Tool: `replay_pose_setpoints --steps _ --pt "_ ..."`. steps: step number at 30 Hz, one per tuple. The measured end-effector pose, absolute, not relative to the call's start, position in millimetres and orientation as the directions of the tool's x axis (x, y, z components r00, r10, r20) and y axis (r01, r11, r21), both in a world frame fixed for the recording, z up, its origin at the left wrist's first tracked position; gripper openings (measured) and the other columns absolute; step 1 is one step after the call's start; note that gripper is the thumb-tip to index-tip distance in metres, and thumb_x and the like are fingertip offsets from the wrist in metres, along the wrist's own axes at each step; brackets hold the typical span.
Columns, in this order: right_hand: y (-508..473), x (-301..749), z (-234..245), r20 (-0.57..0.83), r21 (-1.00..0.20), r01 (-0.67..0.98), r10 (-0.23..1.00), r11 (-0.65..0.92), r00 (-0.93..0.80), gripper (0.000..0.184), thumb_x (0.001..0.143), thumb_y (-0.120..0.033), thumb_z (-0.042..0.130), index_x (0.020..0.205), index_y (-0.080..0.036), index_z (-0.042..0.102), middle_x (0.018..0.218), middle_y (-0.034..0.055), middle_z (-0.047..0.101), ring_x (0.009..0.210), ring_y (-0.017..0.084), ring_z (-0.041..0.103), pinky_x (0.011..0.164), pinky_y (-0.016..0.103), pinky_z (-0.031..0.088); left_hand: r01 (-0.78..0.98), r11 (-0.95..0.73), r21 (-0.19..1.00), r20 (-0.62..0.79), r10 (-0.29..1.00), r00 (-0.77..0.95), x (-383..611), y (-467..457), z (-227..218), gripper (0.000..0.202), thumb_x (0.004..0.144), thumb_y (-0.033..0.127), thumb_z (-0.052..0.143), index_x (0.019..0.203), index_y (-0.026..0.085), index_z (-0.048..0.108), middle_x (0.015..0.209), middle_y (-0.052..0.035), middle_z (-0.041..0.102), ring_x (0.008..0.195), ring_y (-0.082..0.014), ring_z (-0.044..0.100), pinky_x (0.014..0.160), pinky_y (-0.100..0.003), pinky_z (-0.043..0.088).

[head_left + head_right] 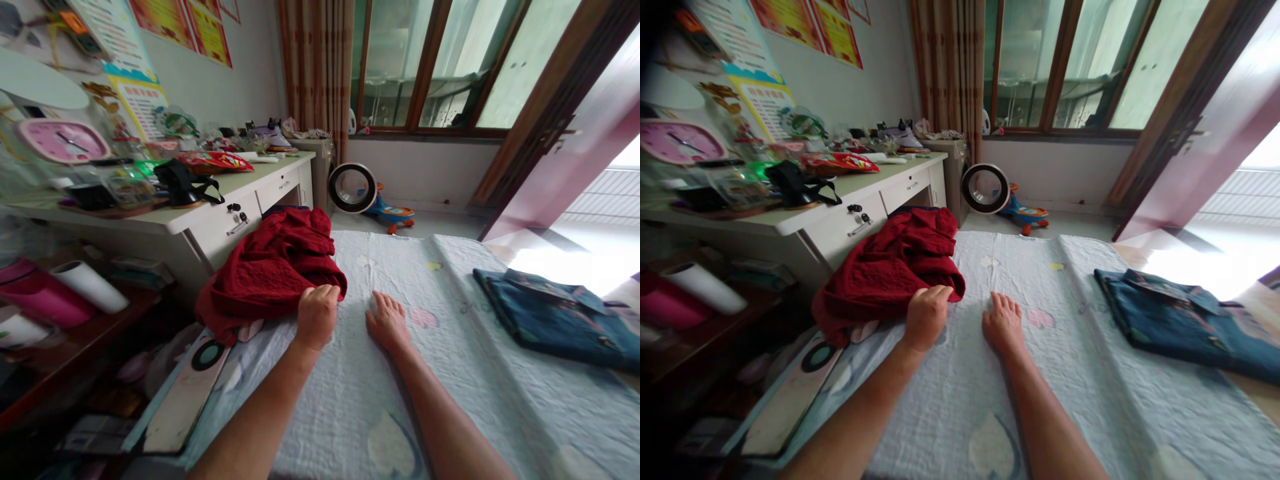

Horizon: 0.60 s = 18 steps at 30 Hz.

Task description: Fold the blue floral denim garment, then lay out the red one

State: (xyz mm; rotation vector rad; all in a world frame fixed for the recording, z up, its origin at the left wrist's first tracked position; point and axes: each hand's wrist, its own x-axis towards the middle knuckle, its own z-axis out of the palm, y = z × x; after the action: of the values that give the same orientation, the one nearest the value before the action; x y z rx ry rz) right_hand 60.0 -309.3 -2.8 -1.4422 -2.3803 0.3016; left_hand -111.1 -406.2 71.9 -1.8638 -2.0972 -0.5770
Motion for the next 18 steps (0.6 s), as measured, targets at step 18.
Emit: replay_pose_setpoints --steps 18 --pt "-311 53 -7 0.248 -0.371 0.587 0.686 0.719 -0.684 0.025 0.092 -0.033 0.053 0.107 -0.033 0.073 0.139 0.002 0.054 0.13 0.025 0.042 0.109 0.044 0.03 0.941 0.307 0.142 0.471 0.815 -0.338 -135 -438 64 0.039 0.083 0.026 0.065 0.122 0.023 0.062 0.149 -0.0143 0.043 0.14 -0.0399 0.03 0.11 -0.068 0.02"
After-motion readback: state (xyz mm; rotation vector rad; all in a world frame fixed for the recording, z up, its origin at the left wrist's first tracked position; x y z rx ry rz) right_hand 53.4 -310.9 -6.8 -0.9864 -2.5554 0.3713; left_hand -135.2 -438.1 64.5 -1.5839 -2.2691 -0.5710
